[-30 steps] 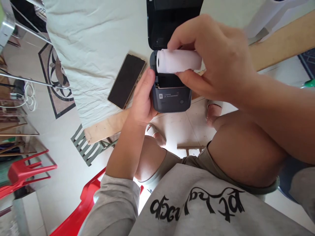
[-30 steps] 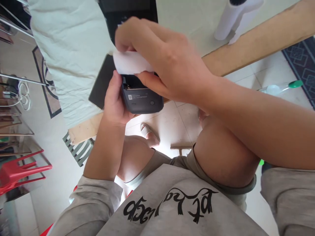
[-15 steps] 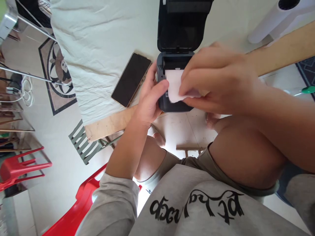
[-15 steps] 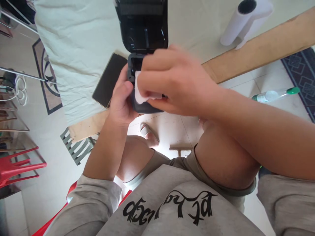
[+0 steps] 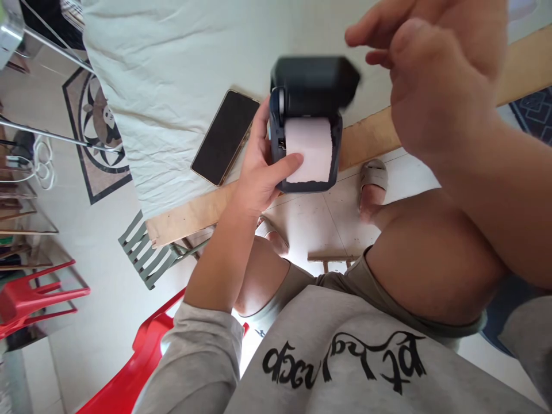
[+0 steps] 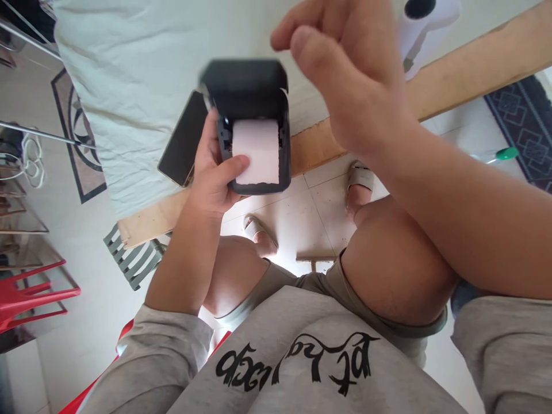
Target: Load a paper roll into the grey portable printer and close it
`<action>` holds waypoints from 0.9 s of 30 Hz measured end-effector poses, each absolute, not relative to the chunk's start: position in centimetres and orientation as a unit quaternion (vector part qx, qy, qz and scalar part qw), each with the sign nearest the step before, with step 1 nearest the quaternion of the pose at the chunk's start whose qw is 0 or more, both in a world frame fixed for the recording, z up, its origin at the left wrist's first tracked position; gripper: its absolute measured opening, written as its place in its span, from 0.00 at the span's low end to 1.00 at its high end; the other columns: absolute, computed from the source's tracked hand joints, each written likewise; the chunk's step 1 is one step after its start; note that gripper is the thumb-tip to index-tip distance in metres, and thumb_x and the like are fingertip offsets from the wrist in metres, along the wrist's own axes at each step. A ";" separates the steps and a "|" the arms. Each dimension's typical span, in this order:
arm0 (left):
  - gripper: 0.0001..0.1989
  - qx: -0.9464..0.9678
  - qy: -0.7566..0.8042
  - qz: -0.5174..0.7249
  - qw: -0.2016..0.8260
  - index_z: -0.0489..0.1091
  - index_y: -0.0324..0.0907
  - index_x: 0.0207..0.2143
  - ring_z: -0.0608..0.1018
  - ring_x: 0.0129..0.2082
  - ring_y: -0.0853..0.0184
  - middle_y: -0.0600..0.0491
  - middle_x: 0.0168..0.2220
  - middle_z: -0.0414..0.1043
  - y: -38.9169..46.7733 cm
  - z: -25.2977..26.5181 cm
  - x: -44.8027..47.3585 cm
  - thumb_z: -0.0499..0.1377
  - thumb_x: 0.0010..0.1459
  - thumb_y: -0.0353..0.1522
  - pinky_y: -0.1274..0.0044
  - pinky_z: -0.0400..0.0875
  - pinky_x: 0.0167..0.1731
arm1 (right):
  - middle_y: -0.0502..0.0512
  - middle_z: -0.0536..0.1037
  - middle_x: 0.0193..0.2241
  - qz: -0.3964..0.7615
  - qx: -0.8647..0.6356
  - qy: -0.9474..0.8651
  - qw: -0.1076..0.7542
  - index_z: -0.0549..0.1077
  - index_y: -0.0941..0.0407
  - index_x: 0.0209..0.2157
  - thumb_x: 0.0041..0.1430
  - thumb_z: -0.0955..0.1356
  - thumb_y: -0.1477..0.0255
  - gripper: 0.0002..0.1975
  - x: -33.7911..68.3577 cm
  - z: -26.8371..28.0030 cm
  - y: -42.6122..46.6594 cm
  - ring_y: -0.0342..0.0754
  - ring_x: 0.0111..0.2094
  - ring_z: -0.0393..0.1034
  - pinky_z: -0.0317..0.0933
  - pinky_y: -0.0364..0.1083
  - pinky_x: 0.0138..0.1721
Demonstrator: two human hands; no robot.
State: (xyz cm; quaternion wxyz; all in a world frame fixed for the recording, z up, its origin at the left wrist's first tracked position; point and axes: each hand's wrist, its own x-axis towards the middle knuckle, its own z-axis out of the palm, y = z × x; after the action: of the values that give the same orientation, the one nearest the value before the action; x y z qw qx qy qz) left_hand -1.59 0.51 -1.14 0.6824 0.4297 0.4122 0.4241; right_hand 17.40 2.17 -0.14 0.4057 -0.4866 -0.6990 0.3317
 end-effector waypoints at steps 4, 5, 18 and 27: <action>0.33 0.424 0.409 0.411 0.696 0.56 0.55 0.53 0.72 0.42 0.74 0.57 0.47 0.68 0.3 -0.8 -1.6 0.60 0.45 0.26 0.81 0.69 0.41 | 0.47 0.54 0.52 0.339 -0.507 -0.709 0.354 0.50 0.53 0.54 0.53 0.56 0.58 0.28 17.1 -0.7 2.0 0.23 0.50 0.58 0.60 0.24 0.53; 0.31 0.421 0.402 0.415 0.699 0.57 0.54 0.52 0.73 0.44 0.73 0.57 0.47 0.68 0.3 -0.8 -1.6 0.60 0.45 0.27 0.80 0.69 0.41 | 0.47 0.56 0.51 0.353 -0.504 -0.724 0.313 0.51 0.51 0.54 0.51 0.57 0.55 0.29 17.0 -0.8 1.9 0.23 0.50 0.58 0.60 0.23 0.51; 0.05 0.389 0.439 0.401 0.704 0.63 0.41 0.35 0.73 0.28 0.78 0.56 0.28 0.69 0.2 0.6 -1.1 0.53 0.54 0.29 0.85 0.64 0.28 | 0.50 0.53 0.50 0.494 -0.427 -0.723 0.226 0.42 0.46 0.53 0.44 0.59 0.46 0.38 16.5 -1.1 2.2 0.20 0.36 0.61 0.66 0.26 0.33; 0.24 0.343 0.367 0.428 0.751 0.63 0.49 0.49 0.69 0.55 0.67 0.53 0.46 0.71 0.8 -1.2 -0.7 0.41 0.55 0.46 0.73 0.71 0.49 | 0.49 0.54 0.52 0.431 -0.450 -0.732 0.275 0.41 0.46 0.56 0.47 0.57 0.47 0.38 16.3 -1.8 2.0 0.20 0.41 0.57 0.65 0.25 0.42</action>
State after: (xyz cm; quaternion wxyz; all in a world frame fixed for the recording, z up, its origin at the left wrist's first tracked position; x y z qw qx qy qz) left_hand -0.73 0.75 -1.18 0.7512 0.3432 0.3673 0.4278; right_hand 16.29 1.95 -1.85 0.2754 -0.4496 -0.7324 0.4307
